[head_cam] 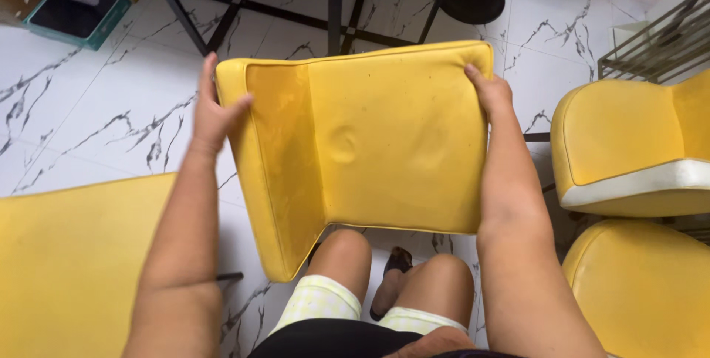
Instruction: The person assembles a yellow chair by attaching its legs to the seat base using a screwdriver. They tighten multiple screws at the leg attachment points, then flip the chair upright and place it on the floor.
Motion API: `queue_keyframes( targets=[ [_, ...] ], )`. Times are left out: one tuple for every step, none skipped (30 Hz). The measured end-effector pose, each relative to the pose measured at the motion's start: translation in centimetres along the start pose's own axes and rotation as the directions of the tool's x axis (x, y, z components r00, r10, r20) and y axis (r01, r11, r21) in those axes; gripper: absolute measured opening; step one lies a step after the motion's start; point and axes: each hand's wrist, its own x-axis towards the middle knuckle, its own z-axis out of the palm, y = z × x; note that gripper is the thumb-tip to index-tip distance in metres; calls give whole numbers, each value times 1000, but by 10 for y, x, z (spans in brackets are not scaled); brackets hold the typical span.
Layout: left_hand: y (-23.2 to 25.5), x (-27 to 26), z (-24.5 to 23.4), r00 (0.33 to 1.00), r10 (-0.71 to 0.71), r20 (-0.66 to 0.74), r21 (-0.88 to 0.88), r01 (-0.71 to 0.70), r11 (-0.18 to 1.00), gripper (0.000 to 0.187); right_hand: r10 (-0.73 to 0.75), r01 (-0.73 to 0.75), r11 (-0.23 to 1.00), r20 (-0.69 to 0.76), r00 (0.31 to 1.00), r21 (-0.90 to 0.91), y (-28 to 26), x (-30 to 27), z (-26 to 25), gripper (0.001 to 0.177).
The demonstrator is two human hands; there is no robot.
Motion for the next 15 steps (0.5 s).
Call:
queue_keyframes(
  targets=[
    [-12,0,11,998,62,32,3,-62,998,112,6,-11,993,-47,999,-114,-5,9,0,62],
    [-26,-4,22,999,26,38,10,-26,1000,119,8,-29,974,-93,996,-225,-11,18,1,63],
    [-42,-10,30,999,-11,45,20,10,1000,125,4,-49,956,-154,988,-291,-16,25,7,65],
    [-58,-16,37,998,-47,52,31,46,998,132,-4,-74,932,-213,977,-354,-22,30,15,68],
    [-75,-21,44,997,-69,26,-16,69,997,131,-19,-97,905,-266,964,-415,-26,35,20,70],
    [-92,-24,54,996,-91,0,-64,91,994,129,-35,-76,890,-233,972,-450,-29,36,21,70],
    [-104,-24,59,998,-43,-47,48,45,998,127,-55,-48,878,-200,978,-476,-35,40,25,69],
    [-113,-23,64,996,11,-90,162,4,987,124,-75,-19,865,-167,983,-501,-41,43,29,69],
    [-119,-18,71,990,63,-125,265,-27,964,121,-107,7,866,-172,979,-499,-45,46,30,69],
    [-122,-6,74,981,-45,-188,344,108,933,121,-139,33,867,-177,974,-497,-48,50,33,69],
    [-126,-7,77,952,-173,-253,412,268,871,121,-147,40,860,-172,974,-508,-39,46,35,70],
    [-126,-6,79,901,-289,-324,467,417,779,121,-98,2,852,-155,983,-523,-32,47,36,68],
    [-122,-5,76,893,-328,-307,493,444,748,122,-44,-37,846,-138,989,-531,-28,52,40,67],
    [-116,-4,74,883,-367,-292,520,469,714,123,11,-75,838,-121,993,-540,-22,55,41,66],
    [-107,5,76,878,-389,-280,537,479,694,123,-103,15,860,-145,984,-510,-20,61,43,63]
  ],
)
